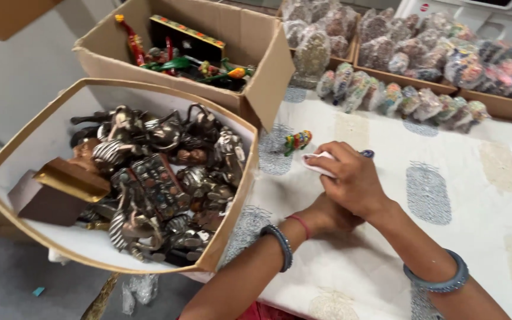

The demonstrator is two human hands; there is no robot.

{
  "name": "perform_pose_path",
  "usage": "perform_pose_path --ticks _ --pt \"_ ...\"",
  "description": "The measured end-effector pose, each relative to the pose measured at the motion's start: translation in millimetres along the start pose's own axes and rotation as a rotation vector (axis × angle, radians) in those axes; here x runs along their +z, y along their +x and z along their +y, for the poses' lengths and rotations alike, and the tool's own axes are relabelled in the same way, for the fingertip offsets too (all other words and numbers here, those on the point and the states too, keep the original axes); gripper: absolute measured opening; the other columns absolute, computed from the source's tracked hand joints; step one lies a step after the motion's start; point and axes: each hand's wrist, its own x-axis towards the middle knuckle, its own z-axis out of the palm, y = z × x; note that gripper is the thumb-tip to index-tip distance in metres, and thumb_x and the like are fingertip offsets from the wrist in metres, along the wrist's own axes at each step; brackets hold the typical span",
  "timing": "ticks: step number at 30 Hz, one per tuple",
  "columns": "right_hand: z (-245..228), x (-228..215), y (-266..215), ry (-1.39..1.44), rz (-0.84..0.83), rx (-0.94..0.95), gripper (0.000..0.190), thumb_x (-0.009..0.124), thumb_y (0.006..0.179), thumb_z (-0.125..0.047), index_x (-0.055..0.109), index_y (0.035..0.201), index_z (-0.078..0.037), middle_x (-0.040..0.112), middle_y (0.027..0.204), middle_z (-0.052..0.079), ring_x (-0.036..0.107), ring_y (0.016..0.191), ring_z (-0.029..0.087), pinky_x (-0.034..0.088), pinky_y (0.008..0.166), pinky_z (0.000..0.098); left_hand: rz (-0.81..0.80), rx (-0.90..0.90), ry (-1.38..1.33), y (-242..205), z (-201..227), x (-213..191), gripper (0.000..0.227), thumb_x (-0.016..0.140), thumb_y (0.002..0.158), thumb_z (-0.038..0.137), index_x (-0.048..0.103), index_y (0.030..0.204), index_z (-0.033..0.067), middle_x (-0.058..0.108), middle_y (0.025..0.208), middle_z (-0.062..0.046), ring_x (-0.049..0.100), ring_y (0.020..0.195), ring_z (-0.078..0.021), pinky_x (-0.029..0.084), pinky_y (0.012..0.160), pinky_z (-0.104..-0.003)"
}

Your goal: Cleaning and wrapping small elephant and turtle figurines.

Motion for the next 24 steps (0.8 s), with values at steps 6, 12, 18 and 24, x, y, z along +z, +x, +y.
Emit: perform_pose_path --ticks 6,12,18,24 --pt "-23.8 40.6 26.2 0.132 -0.530 -0.011 0.064 0.073 0.086 -0.026 0.052 0.144 -0.007 0.054 0.135 0.017 0.056 0.119 0.035 0.048 0.098 0.0451 0.025 0.018 0.004 15.5 -24.5 52.3 0.037 0.055 0.100 0.033 0.065 0.130 0.0125 0.069 0.132 -0.011 0.063 0.123 -0.0249 0.043 0.111 -0.041" --pt "-10.9 30.3 17.2 0.326 -0.324 -0.038 0.051 0.071 0.085 -0.027 0.063 0.130 -0.005 0.062 0.132 0.016 0.061 0.121 0.032 0.050 0.101 0.0414 0.037 0.087 -0.002 36.7 -42.6 95.8 0.044 0.053 0.102 0.033 0.059 0.139 0.0092 0.064 0.139 -0.014 0.060 0.128 -0.0252 0.038 0.116 -0.043" --pt "31.7 5.2 -21.6 0.115 0.082 0.202 0.032 0.076 0.087 -0.018 0.073 0.118 -0.012 0.071 0.123 0.010 0.066 0.119 0.024 0.055 0.099 0.0362 -0.099 -0.112 -0.254 -0.4 9.6 1.0 0.035 0.055 0.105 0.033 0.075 0.108 0.0038 0.078 0.104 -0.018 0.075 0.096 -0.0299 0.057 0.091 -0.042" --pt "97.2 -30.5 -57.7 0.040 0.047 0.509 0.064 0.083 0.079 -0.026 0.063 0.139 -0.015 0.058 0.142 0.011 0.061 0.124 0.026 0.056 0.093 0.0410 0.044 -0.042 -0.221 -14.5 43.1 -56.1 0.028 0.062 0.092 0.031 0.073 0.108 0.0103 0.074 0.095 -0.020 0.071 0.090 -0.0397 0.054 0.084 -0.048"
